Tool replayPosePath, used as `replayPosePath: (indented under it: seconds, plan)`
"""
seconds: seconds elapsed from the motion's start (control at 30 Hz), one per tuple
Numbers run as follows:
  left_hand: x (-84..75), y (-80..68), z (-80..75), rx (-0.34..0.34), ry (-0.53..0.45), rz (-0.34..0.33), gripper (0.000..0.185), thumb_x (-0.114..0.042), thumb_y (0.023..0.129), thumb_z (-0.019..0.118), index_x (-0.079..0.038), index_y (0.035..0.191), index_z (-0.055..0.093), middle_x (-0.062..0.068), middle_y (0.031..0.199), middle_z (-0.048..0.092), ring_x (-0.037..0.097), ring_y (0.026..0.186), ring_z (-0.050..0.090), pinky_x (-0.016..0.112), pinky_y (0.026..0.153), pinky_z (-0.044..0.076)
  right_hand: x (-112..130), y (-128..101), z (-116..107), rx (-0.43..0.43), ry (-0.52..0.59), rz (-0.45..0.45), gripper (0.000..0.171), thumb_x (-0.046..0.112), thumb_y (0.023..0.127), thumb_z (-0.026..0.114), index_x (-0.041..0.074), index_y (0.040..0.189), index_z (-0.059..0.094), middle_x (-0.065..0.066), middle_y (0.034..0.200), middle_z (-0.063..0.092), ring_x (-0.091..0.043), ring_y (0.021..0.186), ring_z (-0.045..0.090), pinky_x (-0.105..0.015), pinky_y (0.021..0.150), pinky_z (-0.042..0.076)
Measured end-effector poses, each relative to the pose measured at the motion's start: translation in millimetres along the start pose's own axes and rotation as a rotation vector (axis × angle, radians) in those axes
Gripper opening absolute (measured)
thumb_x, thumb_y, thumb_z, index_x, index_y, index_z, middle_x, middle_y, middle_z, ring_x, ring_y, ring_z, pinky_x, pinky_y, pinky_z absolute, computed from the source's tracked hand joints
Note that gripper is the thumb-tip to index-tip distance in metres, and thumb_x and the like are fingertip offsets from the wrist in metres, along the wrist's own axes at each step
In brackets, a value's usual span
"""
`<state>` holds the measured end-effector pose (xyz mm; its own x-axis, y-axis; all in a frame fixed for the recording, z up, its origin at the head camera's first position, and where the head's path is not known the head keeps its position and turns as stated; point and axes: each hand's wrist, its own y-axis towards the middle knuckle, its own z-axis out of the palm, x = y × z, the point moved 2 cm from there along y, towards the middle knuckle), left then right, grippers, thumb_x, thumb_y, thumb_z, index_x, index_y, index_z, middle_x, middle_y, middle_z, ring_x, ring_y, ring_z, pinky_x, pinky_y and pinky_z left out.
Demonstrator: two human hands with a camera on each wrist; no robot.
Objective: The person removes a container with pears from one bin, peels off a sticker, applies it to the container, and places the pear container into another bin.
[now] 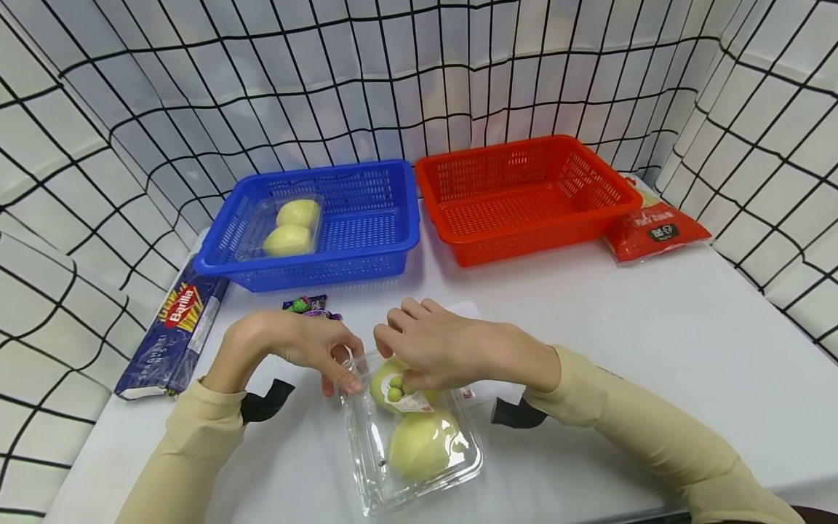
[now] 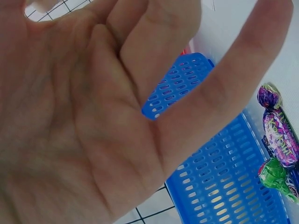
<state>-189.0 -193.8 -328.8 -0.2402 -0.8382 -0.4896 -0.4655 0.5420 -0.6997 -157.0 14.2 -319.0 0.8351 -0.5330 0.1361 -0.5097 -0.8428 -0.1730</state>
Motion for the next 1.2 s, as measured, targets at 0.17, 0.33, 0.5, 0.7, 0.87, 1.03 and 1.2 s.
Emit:
replayPosePath:
  seconds: [0.17, 0.33, 0.5, 0.7, 0.87, 1.03, 1.2]
  plan:
    - [-0.4, 0.3, -0.4, 0.001, 0.005, -0.009, 0.037, -0.045, 0.094, 0.073, -0.016, 0.117, 0.069, 0.000, 0.092, 0.079, 0.018, 0.083, 0.078, 0.037, 0.097, 0.049, -4.3, 0.9, -2.5, -0.063, 0.001, -0.001, 0.025, 0.021, 0.097, 0.066, 0.018, 0.119, 0.054, 0.000, 0.112, 0.057, -0.020, 0.116, 0.048, -0.034, 0.103, 0.040]
    - [0.2, 0.8, 0.4, 0.003, 0.001, -0.002, 0.041, -0.045, 0.094, 0.073, -0.014, 0.120, 0.067, -0.001, 0.092, 0.079, 0.017, 0.083, 0.078, 0.036, 0.098, 0.051, 1.5, 0.9, -3.2, -0.092, -0.007, -0.131, 0.020, 0.016, 0.094, 0.068, 0.022, 0.110, 0.058, 0.004, 0.108, 0.057, -0.016, 0.109, 0.047, -0.030, 0.099, 0.041]
    - [-0.2, 1.5, -0.9, 0.007, 0.010, 0.011, 0.038, -0.046, 0.093, 0.073, -0.015, 0.115, 0.068, -0.001, 0.092, 0.079, 0.018, 0.082, 0.078, 0.034, 0.094, 0.050, 13.8, -5.7, 1.9, 0.005, -0.075, -0.221, 0.016, 0.013, 0.092, 0.061, 0.026, 0.100, 0.056, 0.007, 0.110, 0.053, -0.013, 0.105, 0.043, -0.025, 0.089, 0.035]
    - [0.2, 1.4, -1.2, 0.014, 0.002, 0.029, 0.036, -0.043, 0.094, 0.073, -0.013, 0.113, 0.070, -0.001, 0.092, 0.079, 0.018, 0.082, 0.078, 0.031, 0.090, 0.050, 29.4, -15.8, 2.6, 0.026, -0.182, -0.249, 0.013, 0.015, 0.094, 0.056, 0.027, 0.097, 0.053, 0.007, 0.111, 0.051, -0.012, 0.109, 0.043, -0.025, 0.094, 0.036]
    - [-1.2, 0.7, -4.5, 0.013, -0.010, 0.042, 0.036, -0.043, 0.094, 0.074, -0.013, 0.113, 0.071, -0.001, 0.092, 0.079, 0.019, 0.083, 0.078, 0.030, 0.088, 0.051, 19.8, -20.7, -9.1, 0.055, -0.073, -0.266, 0.008, 0.025, 0.097, 0.063, 0.028, 0.100, 0.056, 0.007, 0.113, 0.053, -0.012, 0.111, 0.043, -0.027, 0.097, 0.036]
    - [-1.0, 0.7, -4.9, 0.027, -0.003, 0.039, 0.035, -0.045, 0.094, 0.073, -0.012, 0.107, 0.073, -0.001, 0.091, 0.079, 0.015, 0.083, 0.076, 0.030, 0.090, 0.053, -27.4, -12.0, -19.5, 0.004, 0.155, -0.117, 0.024, 0.043, 0.101, 0.061, 0.023, 0.113, 0.057, 0.001, 0.116, 0.057, -0.017, 0.111, 0.044, -0.033, 0.097, 0.038]
    - [0.6, 0.5, -0.9, 0.024, -0.011, 0.028, 0.033, -0.046, 0.093, 0.073, -0.014, 0.103, 0.075, -0.002, 0.088, 0.079, 0.014, 0.081, 0.075, 0.030, 0.089, 0.054, -66.7, 3.9, -9.3, 0.003, 0.357, 0.011, 0.038, 0.046, 0.103, 0.059, 0.016, 0.126, 0.059, -0.001, 0.124, 0.065, -0.018, 0.117, 0.058, -0.035, 0.104, 0.049]
